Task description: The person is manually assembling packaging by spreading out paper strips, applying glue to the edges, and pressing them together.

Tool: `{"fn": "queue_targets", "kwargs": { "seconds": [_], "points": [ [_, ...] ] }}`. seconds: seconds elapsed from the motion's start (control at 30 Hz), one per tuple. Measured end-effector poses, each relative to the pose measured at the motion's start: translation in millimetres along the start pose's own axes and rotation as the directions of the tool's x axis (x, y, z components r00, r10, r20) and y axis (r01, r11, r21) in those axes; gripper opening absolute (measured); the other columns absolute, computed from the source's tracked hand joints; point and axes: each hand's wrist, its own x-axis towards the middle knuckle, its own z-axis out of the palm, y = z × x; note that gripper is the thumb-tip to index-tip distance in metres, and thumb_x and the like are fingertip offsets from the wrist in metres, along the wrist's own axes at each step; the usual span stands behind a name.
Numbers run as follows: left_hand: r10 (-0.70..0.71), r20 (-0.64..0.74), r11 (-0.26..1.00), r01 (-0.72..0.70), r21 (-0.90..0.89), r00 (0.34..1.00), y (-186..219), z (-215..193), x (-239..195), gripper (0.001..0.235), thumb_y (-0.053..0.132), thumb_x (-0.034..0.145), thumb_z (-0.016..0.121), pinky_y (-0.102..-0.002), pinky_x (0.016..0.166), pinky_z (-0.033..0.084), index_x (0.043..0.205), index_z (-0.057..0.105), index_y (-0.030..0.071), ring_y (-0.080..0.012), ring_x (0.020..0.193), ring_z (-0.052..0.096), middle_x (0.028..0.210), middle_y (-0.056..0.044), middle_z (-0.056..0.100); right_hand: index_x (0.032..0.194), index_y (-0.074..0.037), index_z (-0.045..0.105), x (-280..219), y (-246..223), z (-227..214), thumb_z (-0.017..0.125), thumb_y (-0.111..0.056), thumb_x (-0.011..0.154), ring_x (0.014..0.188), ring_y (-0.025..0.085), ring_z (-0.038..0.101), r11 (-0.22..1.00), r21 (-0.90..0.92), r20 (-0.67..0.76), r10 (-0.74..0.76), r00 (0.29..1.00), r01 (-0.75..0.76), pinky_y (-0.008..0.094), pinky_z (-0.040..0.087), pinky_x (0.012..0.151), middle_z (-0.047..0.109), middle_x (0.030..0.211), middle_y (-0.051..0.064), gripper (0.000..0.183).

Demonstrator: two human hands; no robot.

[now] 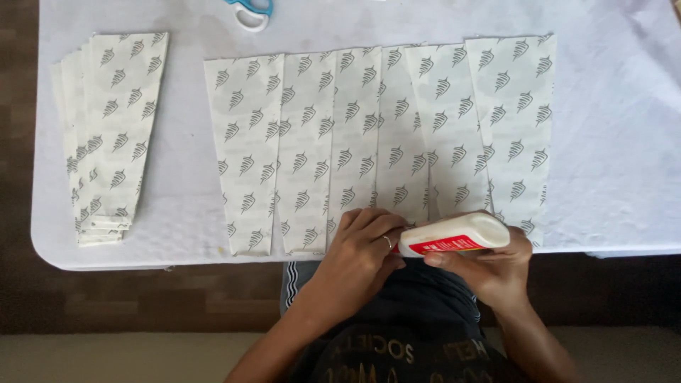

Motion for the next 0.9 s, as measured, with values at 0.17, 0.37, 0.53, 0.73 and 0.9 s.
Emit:
{"fn": "queue_targets", "kwargs": {
  "seconds": [0.17,0.37,0.53,0.73,0.9],
  "points": [
    [0.000,-0.049,1.000,-0.001,-0.006,0.999,-1,5,1,0.024,0.004,0.086,0.079,-0.044,0.097,0.041,0.107,0.069,-0.002,-0.0310,0.109,0.059,0.117,-0.010,0.067,0.093,-0.004,0.072,-15,41,-38,0.097,-0.009,0.057,0.079,0.011,0.065,0.990,-0.099,-0.120,0.086,0.989,-0.098,0.025,0.060,0.076,0.073,0.087,0.005,0.044],
    [-0.017,-0.126,0.999,0.012,-0.043,0.992,0,12,4,0.013,-0.007,0.088,0.074,-0.043,0.093,0.042,0.100,0.069,-0.006,-0.0314,0.102,0.058,0.109,-0.012,0.067,0.099,0.000,0.072,-21,38,-41,0.092,-0.005,0.060,0.082,0.014,0.068,0.994,0.057,-0.252,0.106,0.962,-0.095,0.028,0.063,0.079,0.073,0.094,0.010,0.043],
    [-0.006,-0.152,0.999,0.000,-0.040,0.988,0,10,4,0.013,-0.011,0.098,0.054,-0.041,0.089,0.040,0.096,0.066,-0.005,-0.0302,0.097,0.056,0.106,-0.012,0.067,0.091,-0.002,0.073,-18,38,-11,0.095,-0.009,0.059,0.079,0.012,0.065,0.992,-0.034,-0.176,0.115,0.978,-0.123,0.026,0.061,0.076,0.074,0.087,0.007,0.039],
    [-0.017,-0.121,0.999,0.012,-0.044,0.992,1,9,4,0.025,-0.016,0.093,0.051,-0.042,0.092,0.041,0.105,0.069,-0.004,-0.0310,0.101,0.057,0.111,-0.012,0.067,0.088,-0.003,0.074,-23,47,-26,0.097,-0.007,0.057,0.078,0.008,0.062,0.990,-0.120,-0.117,0.059,0.991,-0.073,0.024,0.060,0.075,0.074,0.085,0.004,0.039],
    [0.001,-0.057,0.986,-0.011,-0.165,0.998,-3,-11,2,0.040,-0.031,0.082,0.051,-0.045,0.098,0.052,0.109,0.071,-0.011,-0.0363,0.111,0.067,0.114,-0.021,0.071,0.099,-0.008,0.072,-24,65,-54,0.088,-0.001,0.066,0.080,0.012,0.070,0.960,0.273,-0.310,0.151,0.939,-0.064,0.029,0.068,0.080,0.073,0.095,0.004,0.037]
  ]
}}
